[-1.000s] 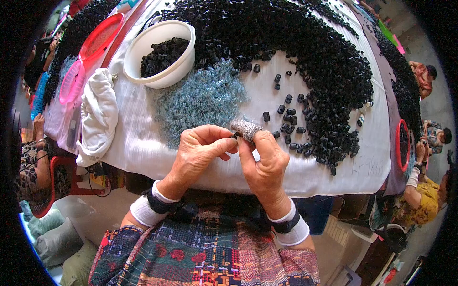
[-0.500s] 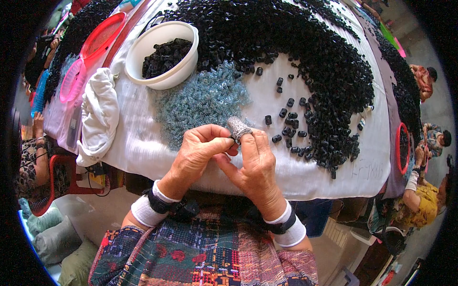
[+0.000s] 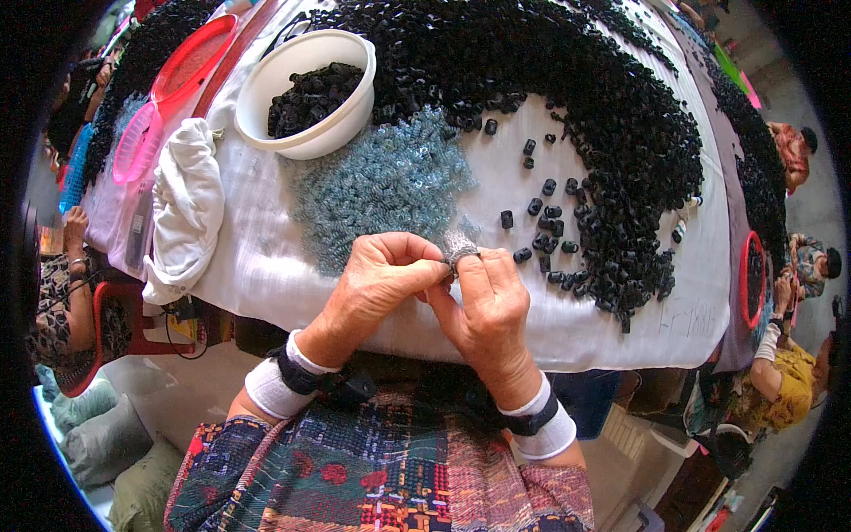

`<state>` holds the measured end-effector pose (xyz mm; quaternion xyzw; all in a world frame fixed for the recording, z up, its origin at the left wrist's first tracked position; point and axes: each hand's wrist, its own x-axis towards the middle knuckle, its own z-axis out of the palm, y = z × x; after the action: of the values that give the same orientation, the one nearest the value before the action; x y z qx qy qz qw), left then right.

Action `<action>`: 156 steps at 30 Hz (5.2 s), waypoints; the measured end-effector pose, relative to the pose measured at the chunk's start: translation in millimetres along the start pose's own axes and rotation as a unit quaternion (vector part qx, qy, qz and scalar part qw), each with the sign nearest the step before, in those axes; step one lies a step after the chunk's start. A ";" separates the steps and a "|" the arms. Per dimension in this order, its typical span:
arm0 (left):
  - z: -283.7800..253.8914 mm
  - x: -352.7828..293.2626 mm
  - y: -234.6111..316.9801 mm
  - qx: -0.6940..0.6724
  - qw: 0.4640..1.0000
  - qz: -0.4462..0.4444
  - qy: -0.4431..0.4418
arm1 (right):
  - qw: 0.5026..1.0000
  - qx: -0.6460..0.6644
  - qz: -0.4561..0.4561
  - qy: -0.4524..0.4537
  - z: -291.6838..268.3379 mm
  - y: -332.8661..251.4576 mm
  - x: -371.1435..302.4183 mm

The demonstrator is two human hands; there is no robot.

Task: Assembling or sorting small plastic shoe buckles and beads at a shared production table.

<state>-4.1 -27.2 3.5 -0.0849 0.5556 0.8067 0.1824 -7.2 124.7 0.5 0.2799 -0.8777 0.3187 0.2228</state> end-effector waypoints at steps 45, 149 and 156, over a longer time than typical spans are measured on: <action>-4.0 4.3 -2.6 0.014 0.999 -0.017 -0.025 | 0.999 0.006 0.033 0.019 0.8 12.0 -12.7; 0.2 -1.9 -5.7 -0.044 0.994 0.052 -0.082 | 0.949 0.235 0.185 0.100 -28.4 1.5 -6.1; 2.7 -1.7 -7.1 -0.034 0.996 0.052 -0.068 | 0.931 0.274 0.209 0.121 -20.1 0.8 -8.0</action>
<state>0.4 -22.7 -1.1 -0.0068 0.5181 0.8374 0.1742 2.6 141.7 9.6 0.0993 -0.7613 0.6177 0.1700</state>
